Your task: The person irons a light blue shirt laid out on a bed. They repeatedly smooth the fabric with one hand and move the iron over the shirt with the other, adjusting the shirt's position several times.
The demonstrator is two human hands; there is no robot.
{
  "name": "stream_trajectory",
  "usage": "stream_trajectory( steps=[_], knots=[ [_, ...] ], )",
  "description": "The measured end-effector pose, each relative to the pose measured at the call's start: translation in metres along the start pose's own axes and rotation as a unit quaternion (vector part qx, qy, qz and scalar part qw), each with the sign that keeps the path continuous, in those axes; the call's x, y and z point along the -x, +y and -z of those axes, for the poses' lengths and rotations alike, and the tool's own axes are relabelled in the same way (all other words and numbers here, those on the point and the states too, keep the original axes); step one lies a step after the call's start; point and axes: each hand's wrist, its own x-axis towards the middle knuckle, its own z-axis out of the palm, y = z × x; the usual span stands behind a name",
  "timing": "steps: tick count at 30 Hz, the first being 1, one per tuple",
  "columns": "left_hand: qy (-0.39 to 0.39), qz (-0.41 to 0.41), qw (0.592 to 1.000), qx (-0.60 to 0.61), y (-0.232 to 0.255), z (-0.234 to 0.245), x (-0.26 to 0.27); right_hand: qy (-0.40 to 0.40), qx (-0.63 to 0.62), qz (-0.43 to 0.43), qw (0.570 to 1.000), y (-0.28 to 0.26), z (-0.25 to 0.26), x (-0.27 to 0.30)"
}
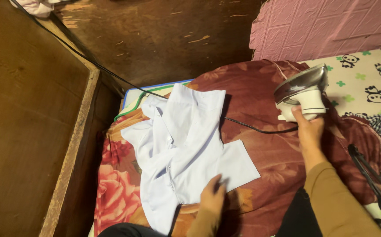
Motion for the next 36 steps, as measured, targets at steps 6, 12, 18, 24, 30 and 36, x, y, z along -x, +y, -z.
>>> stream_trajectory(
  steps=[6, 12, 18, 24, 30, 36],
  knots=[
    [-0.179, 0.194, 0.878, 0.399, 0.018, -0.095, -0.186, 0.021, 0.071, 0.001, 0.997, -0.005, -0.001, 0.002],
    [-0.014, 0.286, 0.867, 0.408, 0.106, -0.117, -0.293, 0.046, 0.052, -0.068, 0.995, -0.002, -0.008, 0.006],
    [-0.034, 0.060, 0.869, 0.491, 0.272, -0.136, -0.367, 0.081, 0.159, -0.060, 0.982, 0.006, -0.008, 0.007],
    [-0.029, -0.095, 0.847, 0.523, 0.423, -0.055, -0.352, 0.048, 0.150, -0.014, 0.987, -0.016, -0.009, 0.003],
    [-0.106, -0.204, 0.889, 0.396, 0.348, -0.016, -0.223, 0.000, -0.046, -0.050, 0.998, -0.074, -0.018, 0.013],
    [-0.180, 0.005, 0.870, 0.459, 0.270, 0.001, -0.112, -0.142, -0.118, -0.211, 0.960, -0.126, -0.025, 0.071]
  ],
)
